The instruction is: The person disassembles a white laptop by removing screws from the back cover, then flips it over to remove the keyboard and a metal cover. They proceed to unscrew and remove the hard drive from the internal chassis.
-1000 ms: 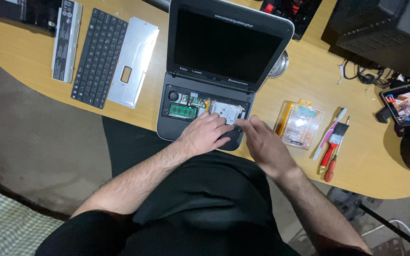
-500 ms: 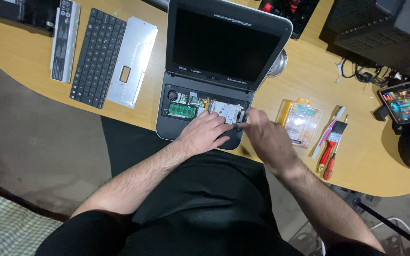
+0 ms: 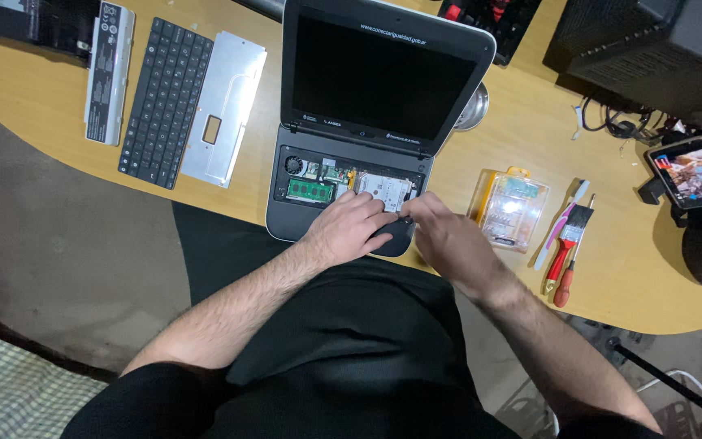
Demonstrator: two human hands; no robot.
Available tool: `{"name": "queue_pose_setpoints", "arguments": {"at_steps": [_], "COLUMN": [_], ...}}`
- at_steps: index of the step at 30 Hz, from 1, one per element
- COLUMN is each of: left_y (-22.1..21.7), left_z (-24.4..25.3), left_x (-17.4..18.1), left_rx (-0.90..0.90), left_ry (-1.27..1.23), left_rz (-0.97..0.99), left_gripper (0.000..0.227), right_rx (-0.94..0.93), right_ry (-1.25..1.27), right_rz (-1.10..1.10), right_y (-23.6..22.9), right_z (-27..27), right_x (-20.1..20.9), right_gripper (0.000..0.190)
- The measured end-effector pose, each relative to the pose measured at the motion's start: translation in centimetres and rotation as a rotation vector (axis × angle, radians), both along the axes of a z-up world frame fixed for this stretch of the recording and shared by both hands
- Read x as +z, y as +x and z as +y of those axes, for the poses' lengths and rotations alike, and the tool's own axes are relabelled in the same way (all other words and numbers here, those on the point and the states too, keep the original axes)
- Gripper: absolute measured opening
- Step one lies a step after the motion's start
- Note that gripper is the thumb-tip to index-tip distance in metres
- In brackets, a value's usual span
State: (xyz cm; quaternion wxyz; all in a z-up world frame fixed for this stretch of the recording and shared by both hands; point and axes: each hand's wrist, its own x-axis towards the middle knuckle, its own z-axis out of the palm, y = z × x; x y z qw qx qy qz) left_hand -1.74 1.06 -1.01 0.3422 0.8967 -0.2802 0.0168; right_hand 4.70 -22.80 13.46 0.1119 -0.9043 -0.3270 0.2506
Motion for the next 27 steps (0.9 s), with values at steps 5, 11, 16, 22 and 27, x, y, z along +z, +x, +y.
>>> {"name": "queue_pose_setpoints", "arguments": {"at_steps": [5,11,16,22,27], "left_y": [-0.1,0.0,0.1,0.0,0.0], "left_z": [-0.1,0.0,-0.1,-0.1,-0.1], "left_x": [0.0,0.1,0.0,-0.3,-0.2], "left_rx": [-0.007,-0.004,-0.008,-0.008,-0.002], "left_ry": [-0.015,-0.012,-0.017,-0.009,-0.03], "left_rz": [0.008,0.011,0.005,0.014,-0.005], "left_gripper": [0.033,0.034,0.033,0.034,0.032], "right_rx": [0.042,0.001,0.114,0.012,-0.054], "right_ry": [-0.226,-0.137,-0.266,-0.097,-0.395], "right_rz": [-0.294,-0.122,-0.363,-0.07,-0.212], "right_y": [-0.4,0.3,-0.2,0.2,-0.4], "right_z": [-0.6,0.7,-1.3,0.8,-0.6], "right_x": [-2.2,0.6,-1.7,0.7,-0.8], "right_gripper": [0.015,0.012,0.006,0.012,0.05]}}
